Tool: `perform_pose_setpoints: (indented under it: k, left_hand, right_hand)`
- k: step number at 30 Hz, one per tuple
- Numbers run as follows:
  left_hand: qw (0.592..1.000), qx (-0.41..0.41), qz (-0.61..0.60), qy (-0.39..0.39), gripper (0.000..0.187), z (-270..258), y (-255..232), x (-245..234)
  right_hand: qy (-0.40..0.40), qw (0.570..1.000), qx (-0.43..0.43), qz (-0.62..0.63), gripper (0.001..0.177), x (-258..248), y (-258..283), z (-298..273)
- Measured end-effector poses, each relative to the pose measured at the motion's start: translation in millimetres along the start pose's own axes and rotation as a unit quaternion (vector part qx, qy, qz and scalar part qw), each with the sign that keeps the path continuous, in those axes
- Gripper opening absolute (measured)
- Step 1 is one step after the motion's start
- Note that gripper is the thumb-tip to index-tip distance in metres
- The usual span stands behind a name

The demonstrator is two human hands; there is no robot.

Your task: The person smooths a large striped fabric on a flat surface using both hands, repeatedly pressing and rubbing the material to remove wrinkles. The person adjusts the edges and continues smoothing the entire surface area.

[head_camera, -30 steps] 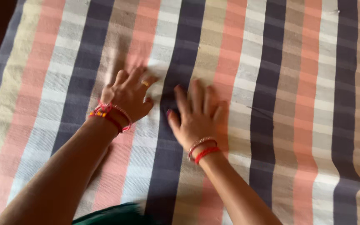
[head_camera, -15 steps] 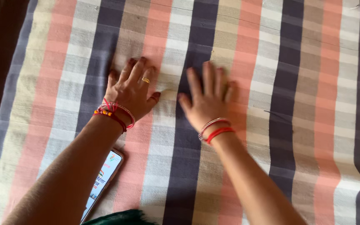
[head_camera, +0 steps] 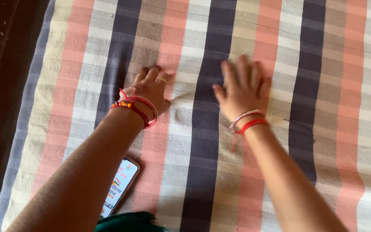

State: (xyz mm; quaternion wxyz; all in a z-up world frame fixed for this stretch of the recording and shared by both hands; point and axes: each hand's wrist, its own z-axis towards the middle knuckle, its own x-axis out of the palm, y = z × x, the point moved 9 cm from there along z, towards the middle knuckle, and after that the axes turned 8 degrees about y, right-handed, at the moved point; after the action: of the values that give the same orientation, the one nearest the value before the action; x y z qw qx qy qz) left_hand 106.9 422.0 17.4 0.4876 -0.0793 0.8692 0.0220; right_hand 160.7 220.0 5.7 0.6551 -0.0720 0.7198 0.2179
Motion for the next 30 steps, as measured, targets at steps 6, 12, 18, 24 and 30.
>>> perform_pose_setpoints:
  k: [6, 12, 18, 24, 30]
  left_hand:
    - [1.0, 0.003, -0.006, 0.021, 0.087, 0, 11, 5]
    - [0.993, -0.054, 0.015, 0.102, 0.083, -17, 32, -3]
    - [0.996, -0.055, 0.025, 0.059, 0.063, -22, 40, -15]
    - [0.988, 0.085, 0.013, -0.131, 0.053, -22, 74, -11]
    - [0.961, -0.018, 0.073, -0.266, 0.084, -27, 133, -23]
  right_hand:
    - [0.05, 0.993, -0.107, 0.027, 0.061, 27, 95, -15]
    - [0.039, 0.993, -0.085, 0.072, 0.06, 26, 62, 0]
    - [-0.013, 0.999, 0.032, 0.038, 0.079, 22, 38, -3]
    - [0.013, 0.995, -0.091, 0.025, 0.074, 33, 160, -20]
    - [-0.042, 0.987, -0.124, 0.089, 0.082, 9, 156, -11]
